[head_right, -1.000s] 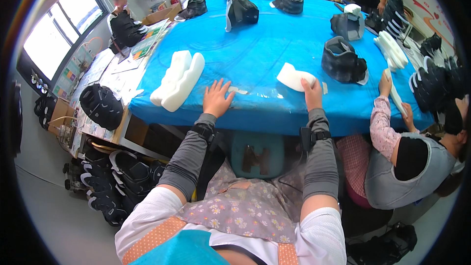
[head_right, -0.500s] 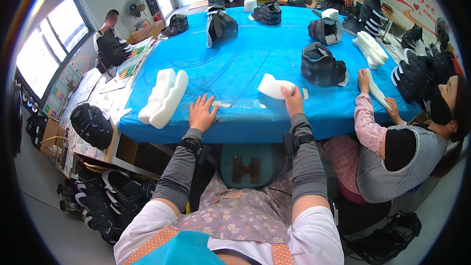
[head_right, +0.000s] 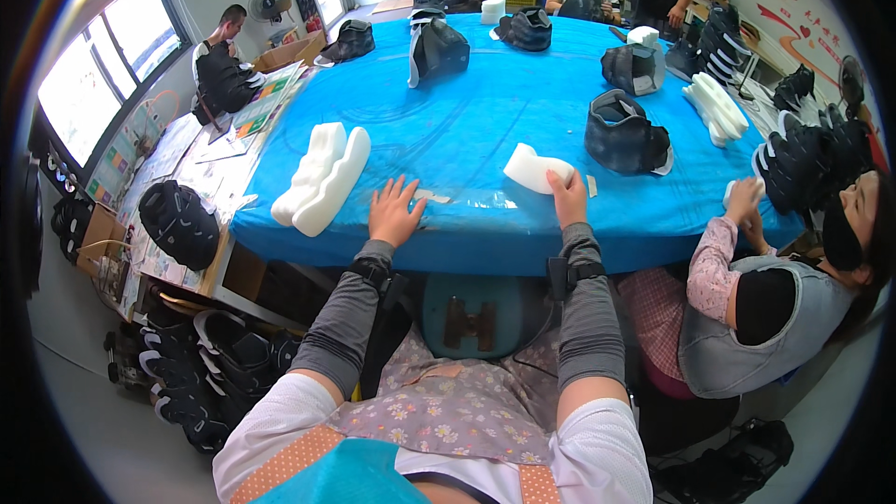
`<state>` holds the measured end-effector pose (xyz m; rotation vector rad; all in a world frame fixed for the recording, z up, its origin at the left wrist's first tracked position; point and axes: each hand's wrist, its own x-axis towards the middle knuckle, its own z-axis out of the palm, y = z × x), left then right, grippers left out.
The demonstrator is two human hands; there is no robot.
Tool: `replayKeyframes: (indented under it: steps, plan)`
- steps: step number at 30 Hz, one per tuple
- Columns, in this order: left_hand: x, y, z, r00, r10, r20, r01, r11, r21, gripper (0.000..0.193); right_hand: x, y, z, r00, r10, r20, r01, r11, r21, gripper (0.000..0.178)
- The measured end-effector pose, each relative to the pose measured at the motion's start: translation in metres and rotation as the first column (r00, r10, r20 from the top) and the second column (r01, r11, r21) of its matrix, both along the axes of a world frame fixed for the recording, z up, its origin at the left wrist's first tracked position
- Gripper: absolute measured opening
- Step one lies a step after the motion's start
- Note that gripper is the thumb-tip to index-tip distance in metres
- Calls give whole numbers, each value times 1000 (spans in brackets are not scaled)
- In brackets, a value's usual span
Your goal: Inserting foam ankle supports and inner padding into shoe uppers at a manufacturing table.
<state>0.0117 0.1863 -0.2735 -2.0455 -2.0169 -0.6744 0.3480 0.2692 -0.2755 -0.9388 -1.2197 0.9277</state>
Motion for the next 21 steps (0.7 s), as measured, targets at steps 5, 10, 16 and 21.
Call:
replayKeyframes:
  steps: [5,10,16,21]
  plan:
    - [-2,-1,-1,1000,3,2,-3,1000,5,49,-3,-3,4,1000,2,9,-2,1000,-5,33]
    - [-2,-1,-2,1000,-1,20,1,1000,20,48,-2,1,-1,1000,-2,15,2,1000,0,33]
    - [-1,1,-2,999,-8,45,6,999,40,47,-1,4,-4,999,-44,10,43,997,64,33]
    - [-1,-2,-1,999,-5,36,3,998,61,47,-4,-2,2,999,-36,9,35,998,52,34]
